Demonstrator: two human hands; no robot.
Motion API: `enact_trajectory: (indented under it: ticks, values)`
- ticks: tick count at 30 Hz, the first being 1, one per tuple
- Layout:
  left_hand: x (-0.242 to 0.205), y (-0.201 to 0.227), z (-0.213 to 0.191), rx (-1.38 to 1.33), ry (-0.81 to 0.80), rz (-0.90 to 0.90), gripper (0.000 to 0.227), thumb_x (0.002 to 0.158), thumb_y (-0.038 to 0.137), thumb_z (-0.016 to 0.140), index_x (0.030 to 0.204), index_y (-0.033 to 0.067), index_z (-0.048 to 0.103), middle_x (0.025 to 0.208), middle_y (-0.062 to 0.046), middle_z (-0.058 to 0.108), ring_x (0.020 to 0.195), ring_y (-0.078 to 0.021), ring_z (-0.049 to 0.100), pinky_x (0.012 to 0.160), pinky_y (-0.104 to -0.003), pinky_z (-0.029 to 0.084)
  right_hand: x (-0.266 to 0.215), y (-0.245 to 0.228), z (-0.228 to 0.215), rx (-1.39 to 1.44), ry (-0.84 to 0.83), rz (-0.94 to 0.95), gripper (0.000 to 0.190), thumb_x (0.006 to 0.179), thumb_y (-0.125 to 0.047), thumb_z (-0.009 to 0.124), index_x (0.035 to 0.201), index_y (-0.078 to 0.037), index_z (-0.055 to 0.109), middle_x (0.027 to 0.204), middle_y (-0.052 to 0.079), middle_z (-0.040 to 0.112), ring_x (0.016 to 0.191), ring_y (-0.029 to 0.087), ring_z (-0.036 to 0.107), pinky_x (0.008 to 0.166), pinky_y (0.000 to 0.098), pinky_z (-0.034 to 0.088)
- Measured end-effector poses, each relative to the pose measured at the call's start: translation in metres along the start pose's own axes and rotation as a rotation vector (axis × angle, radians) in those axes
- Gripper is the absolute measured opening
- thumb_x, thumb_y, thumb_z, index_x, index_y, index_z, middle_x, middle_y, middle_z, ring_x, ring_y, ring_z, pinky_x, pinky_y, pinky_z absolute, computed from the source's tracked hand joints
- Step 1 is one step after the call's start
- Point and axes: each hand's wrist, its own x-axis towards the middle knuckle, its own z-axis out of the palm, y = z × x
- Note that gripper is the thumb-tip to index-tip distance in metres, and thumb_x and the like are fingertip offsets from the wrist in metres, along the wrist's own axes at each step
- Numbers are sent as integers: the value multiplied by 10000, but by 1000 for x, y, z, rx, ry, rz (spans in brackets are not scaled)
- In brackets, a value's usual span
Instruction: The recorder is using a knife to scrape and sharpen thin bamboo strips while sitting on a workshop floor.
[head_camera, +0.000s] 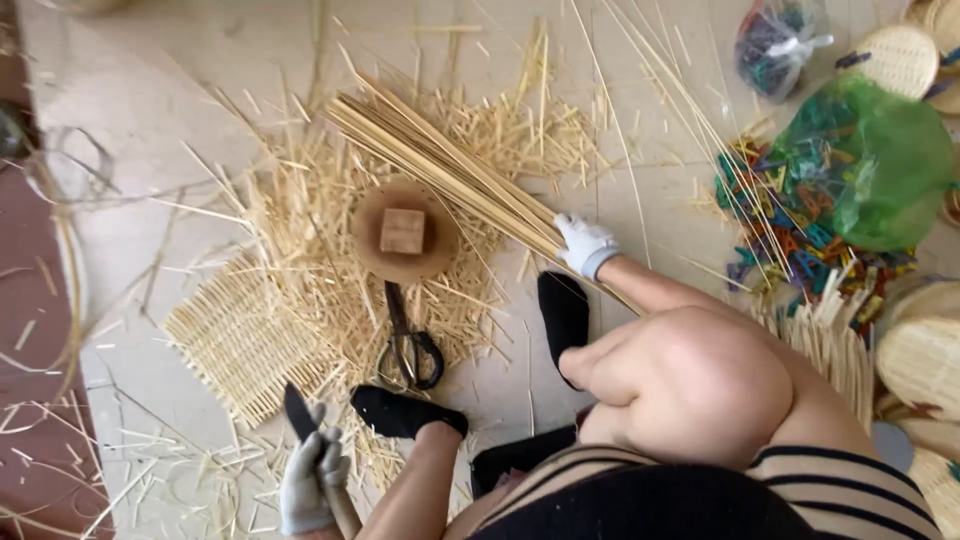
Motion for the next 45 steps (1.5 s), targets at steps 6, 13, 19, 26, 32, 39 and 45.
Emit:
enact_trajectory:
  ticks: [6, 13, 19, 26, 32, 39, 45]
  values:
    - [52, 11, 141, 30, -8, -20, 504, 1083, 153, 466, 1574, 48, 424, 993, -116, 705, 613, -117, 522, 516, -259, 442, 11, 31, 27, 148, 44, 7, 347, 931, -221, 676, 1262, -149, 604, 1175, 177, 677, 1037, 391, 667, 883, 485, 533]
    - [21, 59, 251, 367, 62, 141, 528, 1057, 107, 497, 1574, 23, 429, 999, -155, 694, 647, -170, 554, 567, -335, 502, 14, 17, 9, 469, -75, -43, 321, 874, -158, 694, 1193, -143, 656, 995, 146, 737, 914, 316, 710, 836, 414, 555]
    - [-22, 121, 375, 1161, -74, 120, 452, 993, 151, 548, 1439, 94, 596, 1087, -130, 790, 821, -190, 711, 735, -327, 577, 16, 44, 25, 201, 220, -88, 198, 930, -241, 729, 1124, -201, 740, 1090, 160, 688, 1022, 367, 657, 899, 463, 537]
    - [-63, 146, 496, 1976, -197, 466, 439, 962, 290, 593, 1395, 221, 624, 1010, -241, 727, 933, -417, 696, 802, -511, 553, 2, 82, -7, -184, 511, 418, 646, 692, -350, 830, 1237, -130, 562, 1215, 178, 632, 1107, 398, 622, 795, 532, 530]
    - [-55, 100, 551, 2155, -241, 335, 427, 992, 293, 493, 1404, 295, 606, 1037, -228, 732, 946, -430, 704, 849, -544, 557, 55, 213, 56, 124, 270, 598, 523, 874, -378, 746, 1291, -108, 580, 1202, 224, 677, 1081, 412, 653, 891, 515, 529]
    - [-31, 117, 506, 2195, -101, 126, 447, 1006, 293, 496, 1445, 313, 574, 1091, -230, 723, 926, -432, 724, 848, -542, 573, 38, 291, -51, -30, 327, 569, 322, 876, -405, 750, 1029, -122, 729, 1053, 222, 725, 983, 429, 691, 823, 504, 554]
    - [-24, 133, 501, 2172, -31, 164, 443, 996, 307, 541, 1433, 301, 609, 1008, -258, 738, 916, -450, 716, 859, -543, 563, 23, 247, -94, -125, 442, 522, 562, 767, -418, 852, 1180, -87, 663, 1162, 236, 657, 956, 414, 682, 751, 502, 558]
